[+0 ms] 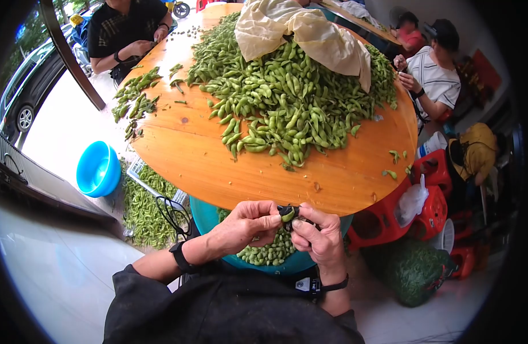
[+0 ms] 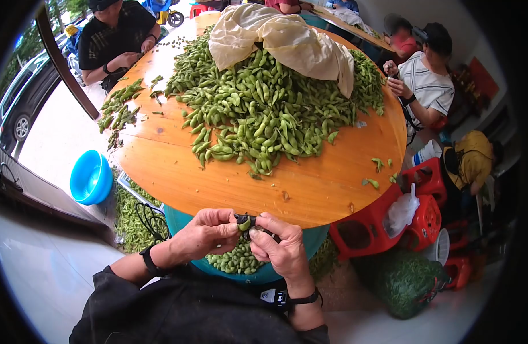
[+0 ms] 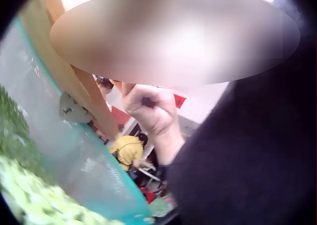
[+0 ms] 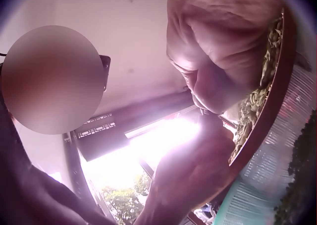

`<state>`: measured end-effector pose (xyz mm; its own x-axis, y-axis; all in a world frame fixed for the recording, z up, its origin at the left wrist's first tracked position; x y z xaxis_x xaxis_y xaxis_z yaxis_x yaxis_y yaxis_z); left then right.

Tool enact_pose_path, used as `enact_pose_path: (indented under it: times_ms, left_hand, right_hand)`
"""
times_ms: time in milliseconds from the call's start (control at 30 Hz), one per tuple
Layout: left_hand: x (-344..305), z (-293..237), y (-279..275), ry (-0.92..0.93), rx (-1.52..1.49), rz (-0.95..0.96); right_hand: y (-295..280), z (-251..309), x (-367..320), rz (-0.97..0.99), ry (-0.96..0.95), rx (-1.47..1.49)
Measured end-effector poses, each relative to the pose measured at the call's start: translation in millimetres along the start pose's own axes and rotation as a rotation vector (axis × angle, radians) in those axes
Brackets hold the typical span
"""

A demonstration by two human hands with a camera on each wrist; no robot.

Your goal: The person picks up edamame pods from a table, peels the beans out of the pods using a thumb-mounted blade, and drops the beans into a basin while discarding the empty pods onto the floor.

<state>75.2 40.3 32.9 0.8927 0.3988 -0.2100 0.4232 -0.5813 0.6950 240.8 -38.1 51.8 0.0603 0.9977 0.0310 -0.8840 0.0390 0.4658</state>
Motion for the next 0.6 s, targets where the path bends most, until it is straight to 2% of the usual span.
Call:
enact_pose_path:
  times_ms: [33, 100, 233, 300, 400, 467, 500, 533, 567, 600]
  left_hand:
    - [-0.7, 1.8, 5.5, -0.055, -0.058, -0.026]
    - [-0.4, 9.5, 4.7, -0.065, -0.119, 0.008]
    - [2.3, 22.6, 2.1, -0.048, -0.218, 0.048]
    - [2.1, 25.8, 1.6, -0.039, -0.227, 0.036]
    - [1.9, 28.4, 1.3, -0.03, -0.26, 0.047]
    - [0.7, 25.4, 2.3, -0.037, -0.314, 0.181]
    - [0.2, 23.2, 2.7, -0.038, -0.314, 0.18]
    - [-0.3, 20.8, 2.6, -0.057, -0.231, 0.079]
    - [-0.8, 18.8, 2.5, -0.076, -0.148, -0.019]
    - [-1.6, 17.1, 3.4, -0.078, -0.147, -0.018]
  right_hand:
    - [-3.1, -0.7, -1.5, -0.004, 0.002, 0.002]
    - [-6.8, -2.4, -3.2, 0.024, 0.002, 0.089]
    - [-2.9, 2.3, -2.1, 0.009, -0.005, 0.044]
    - [0.4, 5.4, 0.5, 0.041, -0.117, -0.294]
    - [-0.7, 7.5, -2.7, 0.072, -0.115, -0.276]
    - [1.3, 7.1, -3.4, 0.071, -0.14, -0.279]
    - [2.9, 7.3, -3.2, 0.072, -0.17, -0.284]
    - [5.0, 7.4, -3.1, 0.071, -0.17, -0.283]
    - [6.3, 7.3, -3.0, 0.02, -0.148, -0.369]
    - [6.9, 6.8, -3.2, -0.031, -0.126, -0.455]
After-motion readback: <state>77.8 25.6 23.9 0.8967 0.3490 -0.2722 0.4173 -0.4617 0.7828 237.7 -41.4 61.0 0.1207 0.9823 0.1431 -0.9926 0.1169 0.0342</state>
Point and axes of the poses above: each hand's wrist, its own x-axis towards the middle knuckle, its own y-axis out of the palm, z = x × y, the point moved 2 cm from there along x, towards the middle knuckle, and after that the axes turned 6 degrees about -y, right-handed, at the moved point
